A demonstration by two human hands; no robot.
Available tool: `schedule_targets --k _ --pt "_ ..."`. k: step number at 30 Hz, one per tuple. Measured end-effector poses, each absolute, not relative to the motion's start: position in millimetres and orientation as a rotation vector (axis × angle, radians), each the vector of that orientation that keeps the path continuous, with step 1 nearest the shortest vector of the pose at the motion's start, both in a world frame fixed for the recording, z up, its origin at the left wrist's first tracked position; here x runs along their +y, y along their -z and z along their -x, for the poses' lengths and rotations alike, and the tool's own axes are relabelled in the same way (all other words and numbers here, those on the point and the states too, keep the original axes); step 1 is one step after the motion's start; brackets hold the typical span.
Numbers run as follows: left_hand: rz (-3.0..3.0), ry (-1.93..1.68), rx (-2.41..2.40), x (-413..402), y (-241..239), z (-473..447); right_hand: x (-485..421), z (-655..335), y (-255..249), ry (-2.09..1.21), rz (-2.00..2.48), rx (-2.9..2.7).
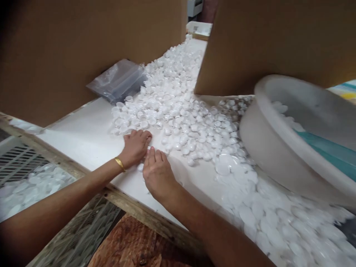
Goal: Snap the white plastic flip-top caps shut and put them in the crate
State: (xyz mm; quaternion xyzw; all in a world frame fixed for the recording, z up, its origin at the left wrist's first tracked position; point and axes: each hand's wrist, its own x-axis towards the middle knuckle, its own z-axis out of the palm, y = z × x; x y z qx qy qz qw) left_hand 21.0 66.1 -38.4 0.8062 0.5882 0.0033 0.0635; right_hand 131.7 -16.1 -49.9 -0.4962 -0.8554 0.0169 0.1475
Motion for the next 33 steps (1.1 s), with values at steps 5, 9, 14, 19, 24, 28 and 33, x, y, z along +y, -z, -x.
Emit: schedule_targets --k 5,9,14,19,24,28,33 --pt "-2.353 0.169 1.985 60.8 23.7 5.6 -37.7 -199.9 17.8 -0.355 1.432 -2.236" --pt "-2.139 0.102 2.037 51.6 21.8 33.3 -78.9 -285.1 -2.5 -0.44 1.927 -1.851" --pt "-2.315 -0.181 1.865 27.2 24.7 28.6 -108.4 -316.7 24.0 -0.2 2.099 -2.042" --pt "-2.154 -0.266 1.659 15.9 19.9 15.1 -107.4 -295.6 49.8 0.225 2.067 -2.269" --pt "-1.831 -0.35 1.76 35.9 20.0 43.3 -111.0 -300.3 44.9 0.252 1.948 -2.145" --pt "-1.619 -0.454 1.845 45.7 21.8 71.2 -104.1 -284.5 28.2 -0.274 2.066 -1.69" --pt "-2.113 -0.524 1.636 27.1 22.3 54.0 -55.3 -231.9 9.8 -0.903 1.777 -1.469"
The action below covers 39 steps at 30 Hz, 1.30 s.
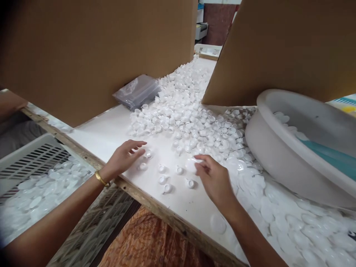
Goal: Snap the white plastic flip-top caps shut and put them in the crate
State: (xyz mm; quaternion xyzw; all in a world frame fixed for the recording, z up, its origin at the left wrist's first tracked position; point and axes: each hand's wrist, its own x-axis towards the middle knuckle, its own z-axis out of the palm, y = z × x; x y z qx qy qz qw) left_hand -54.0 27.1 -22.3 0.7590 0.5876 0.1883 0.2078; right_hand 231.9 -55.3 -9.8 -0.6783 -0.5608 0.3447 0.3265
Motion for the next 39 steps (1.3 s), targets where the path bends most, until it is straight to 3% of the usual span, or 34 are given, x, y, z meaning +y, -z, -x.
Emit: schedule_targets --k 4,11,20,31,39 --pt "-2.484 -0.375 1.459 18.0 29.0 36.1 1.4 -202.5 10.0 -0.811 1.725 -1.577" --pt "-2.486 -0.343 2.008 16.3 21.2 62.5 50.0 -185.8 22.5 -0.656 1.955 -1.862" --pt "-1.863 -0.526 1.554 57.3 26.2 -23.4 61.4 -176.9 18.0 -0.611 2.121 -1.966" --pt "-1.51 -0.464 1.498 55.0 30.3 12.3 57.0 -130.8 19.6 -0.831 1.903 -2.2" --pt "-1.287 -0.455 1.505 50.0 19.0 17.0 56.7 -127.3 28.6 -1.077 1.853 -2.051"
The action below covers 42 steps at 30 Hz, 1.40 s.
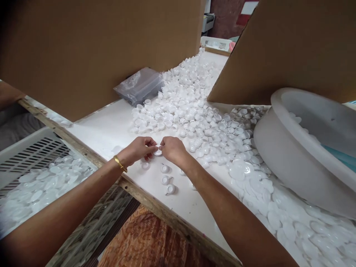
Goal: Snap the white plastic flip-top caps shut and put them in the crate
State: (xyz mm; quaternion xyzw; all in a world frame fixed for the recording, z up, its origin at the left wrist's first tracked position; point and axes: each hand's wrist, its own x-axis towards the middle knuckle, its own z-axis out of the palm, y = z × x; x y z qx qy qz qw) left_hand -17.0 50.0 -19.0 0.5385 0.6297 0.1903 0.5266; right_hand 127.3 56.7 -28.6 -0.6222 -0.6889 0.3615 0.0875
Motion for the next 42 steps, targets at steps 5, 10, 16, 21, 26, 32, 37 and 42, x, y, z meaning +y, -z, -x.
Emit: schedule_targets --k 5,10,16,21,26,32,37,42 --pt "-1.239 -0.392 1.45 51.6 12.1 16.0 60.8 -129.8 34.3 -1.272 1.81 -1.933" --pt "-1.23 -0.324 1.436 54.3 7.8 14.6 65.9 -131.9 36.5 -1.489 1.757 -1.799" --pt "-1.259 -0.276 1.427 55.6 14.6 14.8 69.6 -136.4 43.6 -1.691 1.648 -1.698" --pt "-1.334 -0.269 1.425 50.3 22.5 15.4 69.1 -138.3 49.3 -1.708 1.623 -1.662" --pt "-1.31 -0.282 1.411 48.3 19.0 15.7 65.9 -136.6 50.0 -1.658 1.639 -1.694" --pt "-1.672 -0.233 1.69 57.5 5.2 20.6 52.5 -145.5 30.2 -1.337 1.744 -1.766" --pt "-2.299 -0.505 1.928 68.9 8.4 -14.1 20.1 -161.8 0.9 -0.856 1.759 -1.94" --pt "-2.546 -0.529 1.827 80.4 33.2 -47.1 -33.1 -184.0 -1.9 -0.89 1.679 -1.913"
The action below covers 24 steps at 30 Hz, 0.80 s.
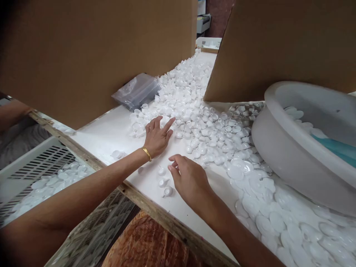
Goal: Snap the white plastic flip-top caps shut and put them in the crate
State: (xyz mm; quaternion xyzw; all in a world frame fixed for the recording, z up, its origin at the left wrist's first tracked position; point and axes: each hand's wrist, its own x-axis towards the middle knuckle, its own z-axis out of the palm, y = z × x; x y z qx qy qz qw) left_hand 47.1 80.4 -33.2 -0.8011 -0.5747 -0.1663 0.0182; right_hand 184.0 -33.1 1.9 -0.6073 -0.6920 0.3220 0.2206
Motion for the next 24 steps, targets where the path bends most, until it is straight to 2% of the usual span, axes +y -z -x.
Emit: schedule_targets --k 8,18,24 --pt "2.559 0.422 -1.704 85.0 45.9 -49.5 -62.1 -224.4 24.5 -0.841 1.754 -1.604" --pt "2.51 0.378 -1.848 91.9 45.1 -51.4 -41.5 -253.3 1.6 -0.769 1.851 -1.295" --pt "2.451 0.262 -1.916 76.5 28.8 -30.5 -68.1 -311.9 -11.5 -0.516 1.784 -1.137"
